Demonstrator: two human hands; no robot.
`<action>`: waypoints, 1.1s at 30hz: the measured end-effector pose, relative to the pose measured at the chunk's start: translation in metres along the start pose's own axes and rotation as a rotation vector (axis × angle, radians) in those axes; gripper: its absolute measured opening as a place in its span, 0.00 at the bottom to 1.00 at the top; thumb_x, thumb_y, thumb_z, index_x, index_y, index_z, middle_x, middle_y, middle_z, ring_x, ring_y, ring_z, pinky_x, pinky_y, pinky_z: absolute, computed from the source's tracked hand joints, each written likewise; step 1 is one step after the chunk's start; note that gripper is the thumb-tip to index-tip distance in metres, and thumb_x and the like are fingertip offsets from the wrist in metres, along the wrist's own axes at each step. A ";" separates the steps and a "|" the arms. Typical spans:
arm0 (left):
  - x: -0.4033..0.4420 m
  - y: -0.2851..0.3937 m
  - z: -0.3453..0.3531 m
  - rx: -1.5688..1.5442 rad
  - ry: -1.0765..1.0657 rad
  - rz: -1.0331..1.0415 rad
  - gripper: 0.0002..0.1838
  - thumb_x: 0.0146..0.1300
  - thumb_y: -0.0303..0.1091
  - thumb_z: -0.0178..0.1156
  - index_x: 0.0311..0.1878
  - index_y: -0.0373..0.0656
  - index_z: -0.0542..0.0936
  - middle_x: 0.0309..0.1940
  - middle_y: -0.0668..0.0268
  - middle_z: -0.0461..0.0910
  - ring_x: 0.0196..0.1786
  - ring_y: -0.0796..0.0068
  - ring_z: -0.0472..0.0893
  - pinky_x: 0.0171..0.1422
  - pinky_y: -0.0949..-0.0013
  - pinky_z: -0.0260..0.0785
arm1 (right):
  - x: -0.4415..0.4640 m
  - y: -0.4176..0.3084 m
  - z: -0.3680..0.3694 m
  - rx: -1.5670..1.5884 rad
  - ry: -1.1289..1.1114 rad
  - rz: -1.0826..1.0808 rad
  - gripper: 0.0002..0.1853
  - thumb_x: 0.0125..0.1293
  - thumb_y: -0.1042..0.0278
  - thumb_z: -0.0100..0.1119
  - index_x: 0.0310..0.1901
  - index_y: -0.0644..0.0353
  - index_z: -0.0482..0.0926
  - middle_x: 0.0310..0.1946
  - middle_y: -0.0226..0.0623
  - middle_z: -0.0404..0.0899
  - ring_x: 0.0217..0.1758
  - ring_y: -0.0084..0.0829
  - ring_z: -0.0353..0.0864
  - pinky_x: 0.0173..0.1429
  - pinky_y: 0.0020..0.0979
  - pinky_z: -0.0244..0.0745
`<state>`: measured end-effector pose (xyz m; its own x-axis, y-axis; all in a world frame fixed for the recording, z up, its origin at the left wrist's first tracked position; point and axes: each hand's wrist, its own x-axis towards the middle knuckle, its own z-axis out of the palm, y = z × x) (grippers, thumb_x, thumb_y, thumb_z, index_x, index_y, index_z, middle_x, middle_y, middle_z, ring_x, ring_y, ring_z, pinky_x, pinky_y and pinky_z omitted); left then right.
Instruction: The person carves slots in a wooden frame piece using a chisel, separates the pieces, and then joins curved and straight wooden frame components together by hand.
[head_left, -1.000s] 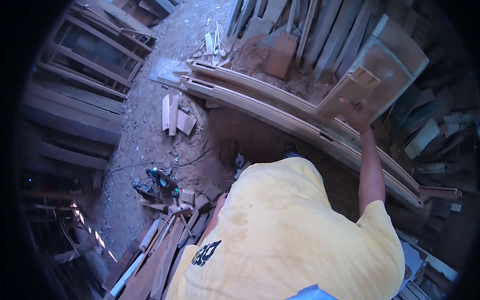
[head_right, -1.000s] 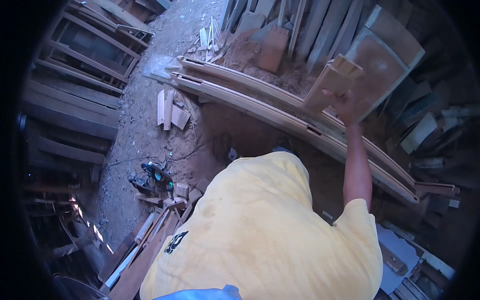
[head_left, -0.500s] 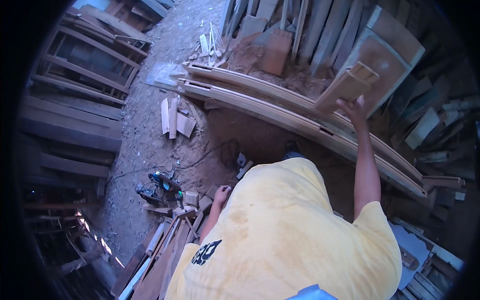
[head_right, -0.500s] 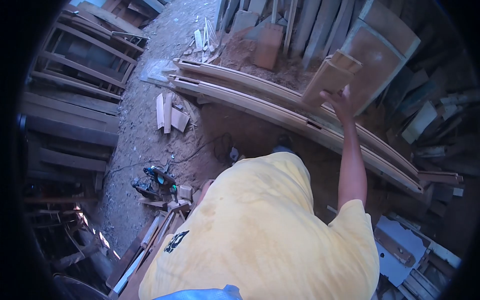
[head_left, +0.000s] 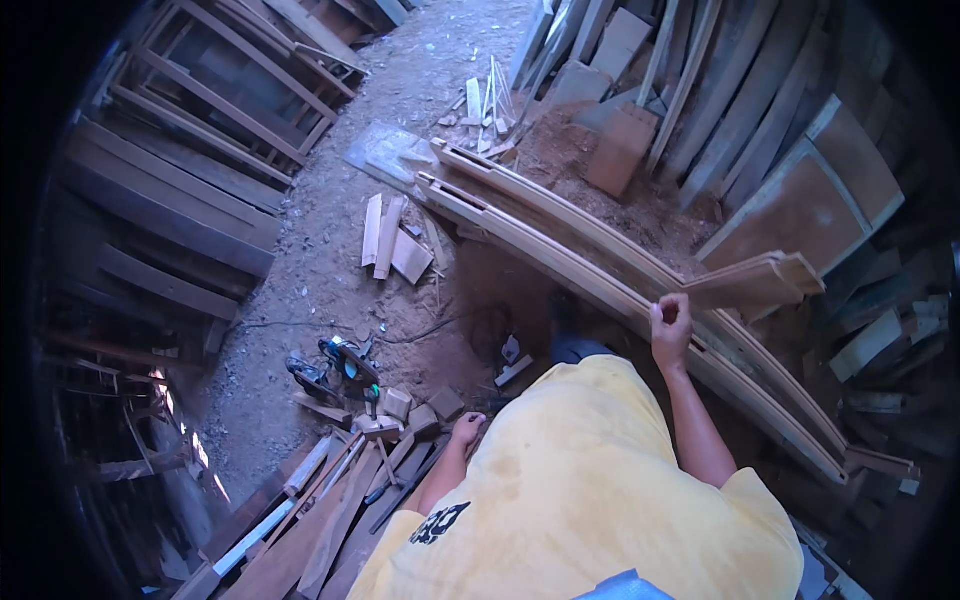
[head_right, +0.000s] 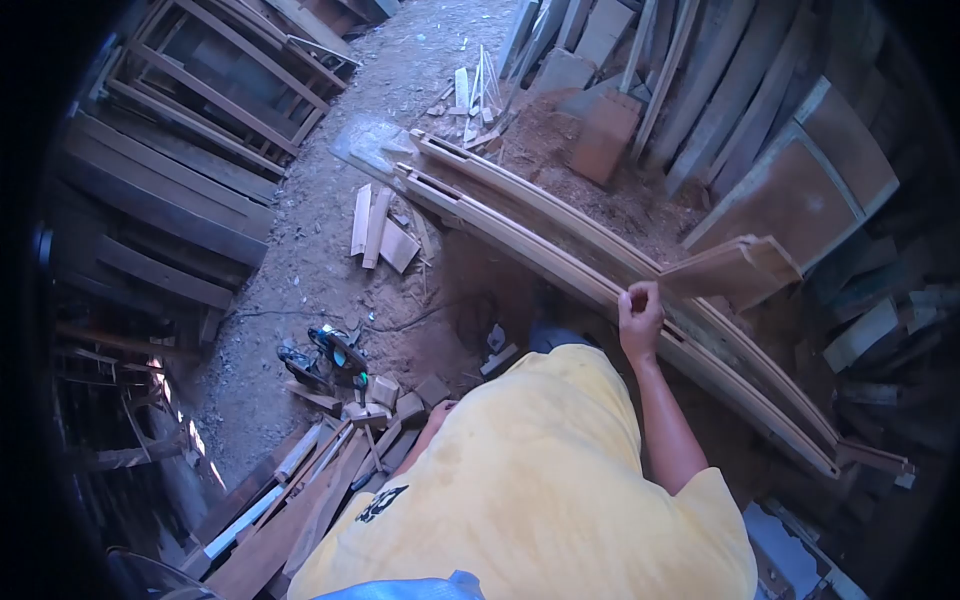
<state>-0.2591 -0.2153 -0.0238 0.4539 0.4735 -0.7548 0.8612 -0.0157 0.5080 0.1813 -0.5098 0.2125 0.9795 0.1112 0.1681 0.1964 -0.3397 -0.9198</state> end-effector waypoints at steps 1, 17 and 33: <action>-0.008 0.017 -0.009 -0.039 -0.029 -0.028 0.19 0.70 0.45 0.67 0.56 0.42 0.87 0.50 0.59 0.89 0.52 0.68 0.86 0.60 0.64 0.76 | 0.020 -0.003 0.016 0.041 0.036 -0.038 0.06 0.67 0.74 0.63 0.41 0.59 0.75 0.30 0.28 0.76 0.32 0.23 0.75 0.39 0.28 0.72; -0.026 0.150 -0.103 -0.035 0.158 -0.392 0.19 0.72 0.44 0.66 0.59 0.44 0.85 0.54 0.58 0.87 0.57 0.65 0.85 0.66 0.63 0.74 | 0.523 0.252 0.262 -0.684 -0.181 0.110 0.43 0.59 0.49 0.70 0.72 0.65 0.70 0.71 0.59 0.69 0.75 0.57 0.68 0.77 0.48 0.67; -0.032 0.208 -0.200 0.148 0.201 -0.636 0.16 0.76 0.37 0.60 0.60 0.39 0.83 0.51 0.57 0.88 0.53 0.68 0.85 0.63 0.64 0.75 | 0.625 0.215 0.283 -1.314 -0.375 0.130 0.39 0.61 0.40 0.70 0.68 0.55 0.71 0.69 0.45 0.74 0.75 0.48 0.70 0.74 0.56 0.68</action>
<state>-0.1398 -0.0576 0.1889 -0.1898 0.5845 -0.7889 0.9751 0.2058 -0.0821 0.8233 -0.2492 0.0197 0.9645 0.1830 -0.1905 0.2085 -0.9702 0.1237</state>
